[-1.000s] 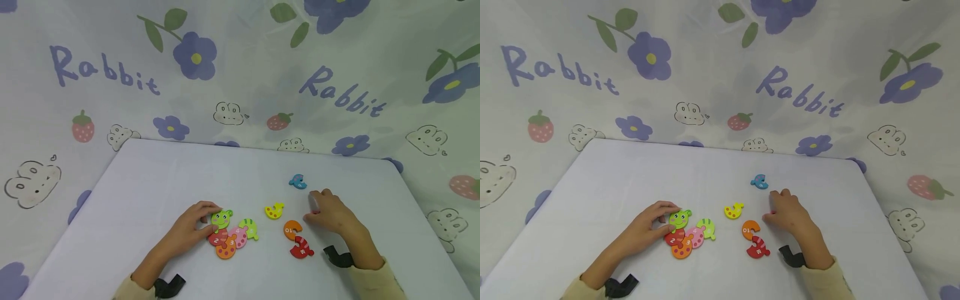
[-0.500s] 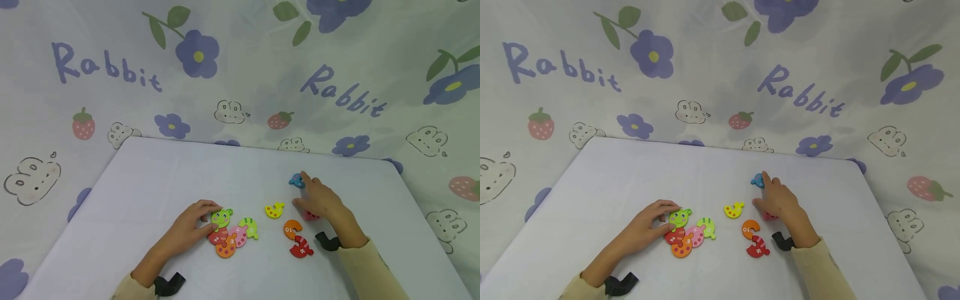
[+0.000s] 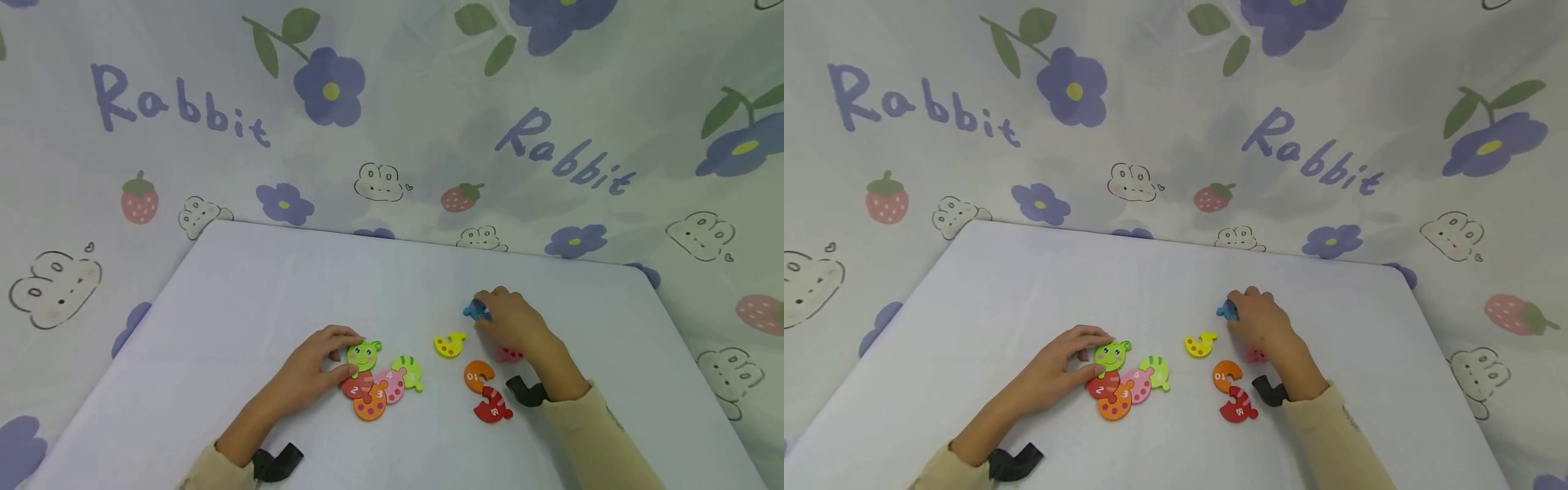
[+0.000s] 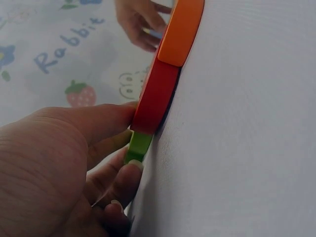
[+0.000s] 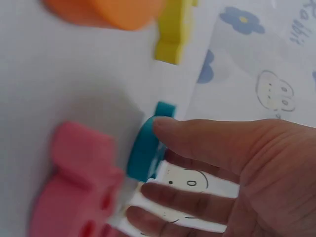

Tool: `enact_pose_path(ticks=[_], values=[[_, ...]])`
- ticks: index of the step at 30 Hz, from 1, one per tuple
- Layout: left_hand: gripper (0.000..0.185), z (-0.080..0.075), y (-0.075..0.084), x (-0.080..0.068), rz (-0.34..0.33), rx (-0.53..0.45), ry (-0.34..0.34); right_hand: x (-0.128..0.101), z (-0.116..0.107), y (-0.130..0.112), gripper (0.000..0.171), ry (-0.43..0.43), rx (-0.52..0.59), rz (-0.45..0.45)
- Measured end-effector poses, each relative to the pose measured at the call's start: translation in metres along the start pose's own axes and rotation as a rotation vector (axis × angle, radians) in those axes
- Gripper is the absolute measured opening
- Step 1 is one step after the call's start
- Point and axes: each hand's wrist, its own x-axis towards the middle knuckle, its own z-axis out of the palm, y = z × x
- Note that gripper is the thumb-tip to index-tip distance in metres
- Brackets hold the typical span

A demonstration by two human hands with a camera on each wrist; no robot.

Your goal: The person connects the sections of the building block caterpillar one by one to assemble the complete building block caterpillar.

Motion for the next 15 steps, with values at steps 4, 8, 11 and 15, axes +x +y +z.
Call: enact_pose_path(ticks=[4,8,11,15], values=[[0.046,0.000,0.000,0.001,0.005,0.008,-0.005,-0.003,0.004,-0.003,0.051,0.029,-0.012,-0.029],[0.046,-0.001,0.000,0.001,0.008,0.009,0.002,-0.005,0.010,-0.006,0.050,0.024,0.005,0.005],[0.045,-0.001,0.000,0.000,0.006,0.007,0.005,-0.006,0.015,-0.009,0.052,0.004,-0.003,0.043],[0.046,-0.001,-0.001,0.000,-0.001,0.009,0.002,-0.011,0.020,-0.014,0.057,-0.025,-0.026,0.075]])
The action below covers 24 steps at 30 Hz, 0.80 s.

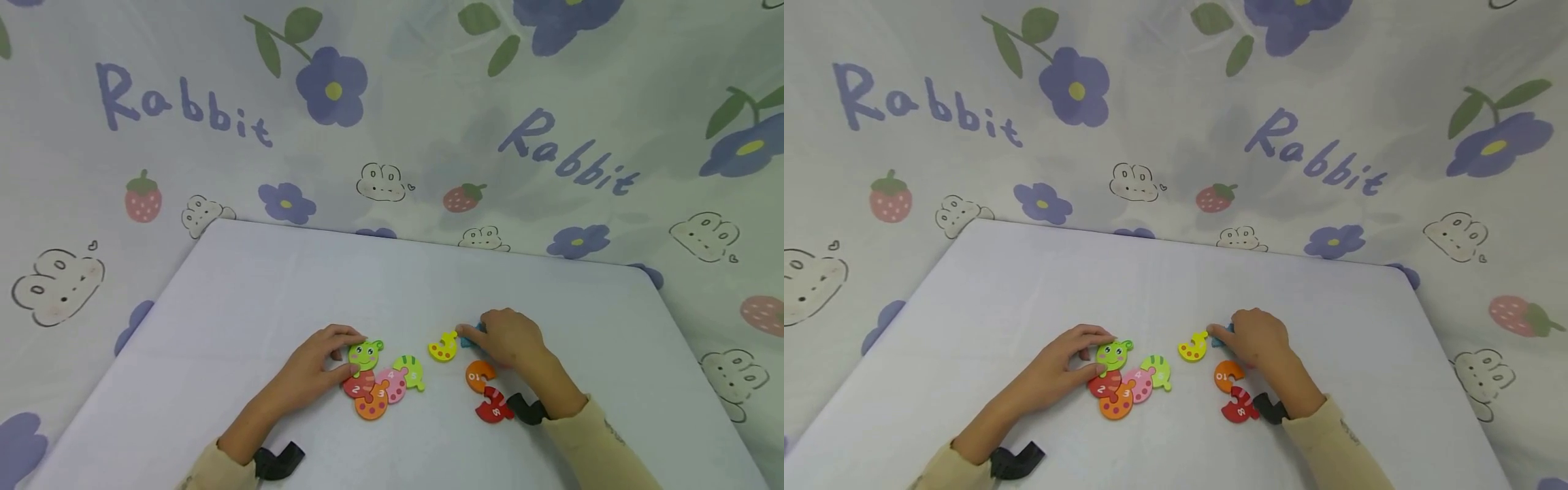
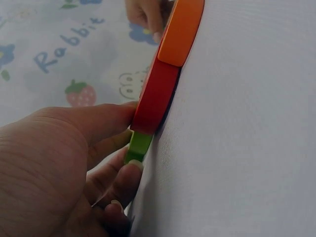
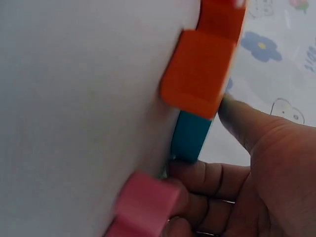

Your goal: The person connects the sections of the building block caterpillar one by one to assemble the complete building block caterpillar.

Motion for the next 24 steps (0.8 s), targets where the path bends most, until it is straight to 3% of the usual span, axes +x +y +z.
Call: enact_pose_path(ticks=[5,9,12,15,24], values=[[0.046,0.001,0.000,0.001,-0.002,-0.004,-0.002,-0.011,-0.002,-0.002,0.043,0.045,-0.002,-0.017],[0.046,0.001,0.000,0.001,0.004,-0.005,-0.004,-0.022,-0.004,0.002,0.029,0.123,-0.033,-0.151],[0.046,0.000,0.001,0.001,0.001,-0.004,-0.005,-0.031,-0.006,0.004,0.044,0.086,-0.026,-0.266],[0.046,0.000,0.000,0.001,-0.002,-0.001,-0.005,-0.037,-0.008,0.004,0.051,0.011,0.019,-0.314],[0.046,0.001,-0.002,0.001,0.003,0.002,-0.004,-0.037,0.001,-0.006,0.057,-0.038,0.036,-0.211]])
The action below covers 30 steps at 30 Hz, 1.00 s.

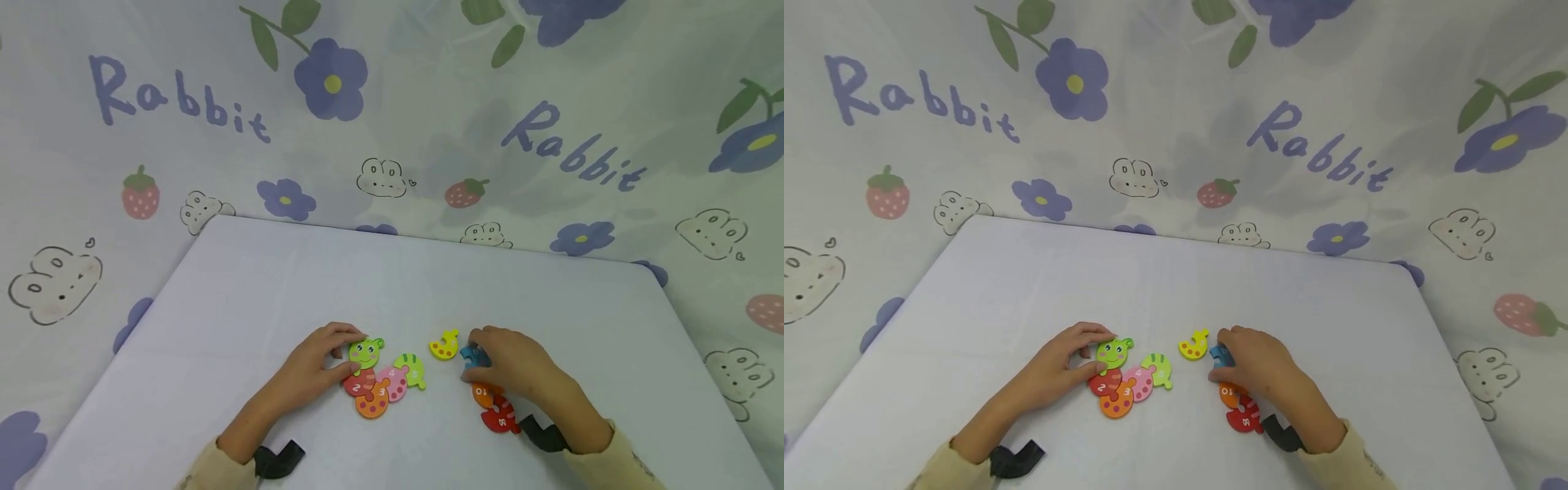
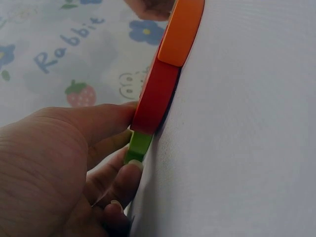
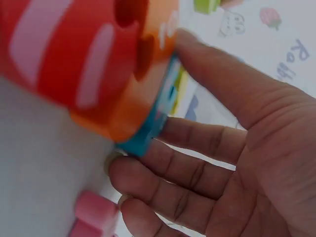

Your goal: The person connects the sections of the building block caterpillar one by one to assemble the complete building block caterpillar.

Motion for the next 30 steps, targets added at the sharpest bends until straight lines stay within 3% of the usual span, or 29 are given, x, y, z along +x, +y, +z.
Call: enact_pose_path(ticks=[6,15,24,30], values=[[0.046,-0.001,0.001,0.001,0.007,0.008,0.009,-0.004,0.005,-0.009,0.065,-0.003,-0.024,-0.002],[0.046,0.002,-0.001,-0.006,-0.020,-0.009,-0.006,-0.014,0.015,-0.018,0.055,0.034,-0.025,-0.074],[0.045,0.000,-0.001,-0.004,-0.005,-0.012,0.010,-0.029,0.007,-0.063,0.059,0.113,0.086,-0.059],[0.045,-0.001,0.001,-0.003,0.008,-0.008,0.014,-0.028,0.015,-0.079,0.055,0.147,0.072,-0.055]])
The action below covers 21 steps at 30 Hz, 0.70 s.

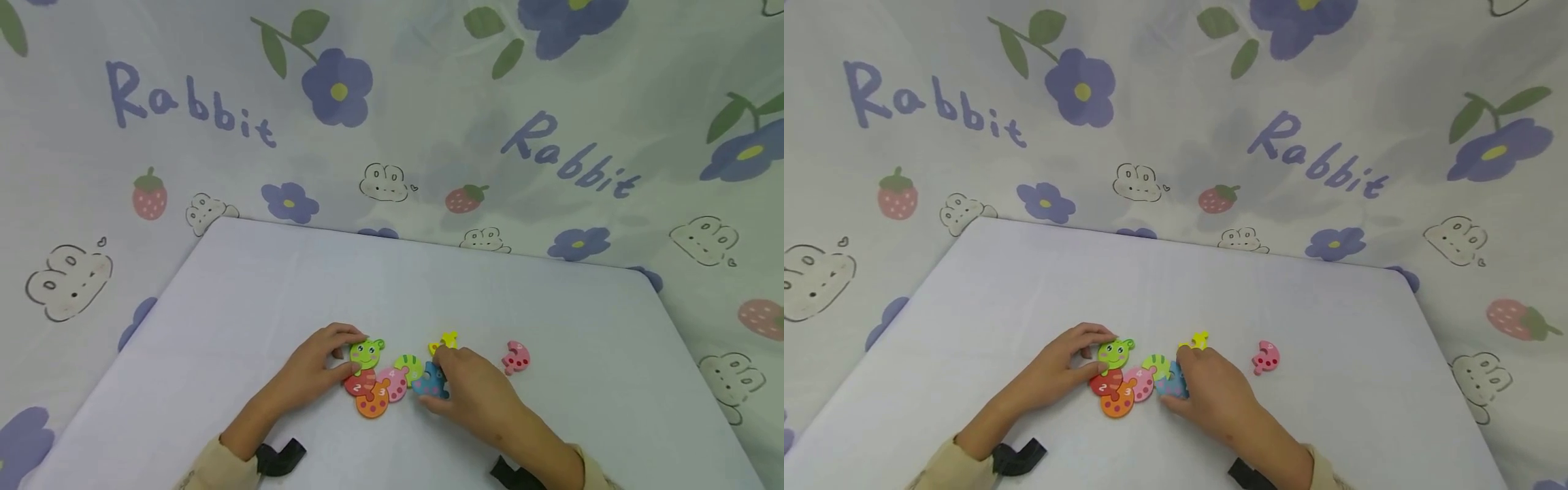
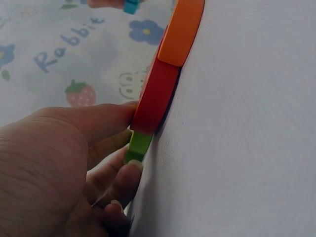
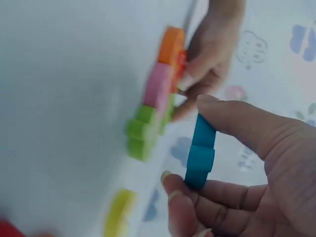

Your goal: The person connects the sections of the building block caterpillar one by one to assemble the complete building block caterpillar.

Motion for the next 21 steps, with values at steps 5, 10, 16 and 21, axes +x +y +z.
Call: enact_pose_path(ticks=[5,10,16,21], values=[[0.046,0.001,0.000,0.000,0.004,0.002,-0.007,0.006,0.018,0.004,0.054,-0.054,0.002,-0.048],[0.046,0.000,0.001,0.001,-0.007,0.013,-0.005,0.009,0.024,0.008,0.054,-0.049,-0.026,-0.034],[0.046,-0.001,0.002,0.000,-0.019,0.008,-0.005,0.011,0.024,0.006,0.059,-0.055,-0.070,-0.009],[0.047,-0.002,0.003,0.000,-0.014,0.002,-0.010,0.012,0.014,0.010,0.071,-0.073,-0.062,0.027]])
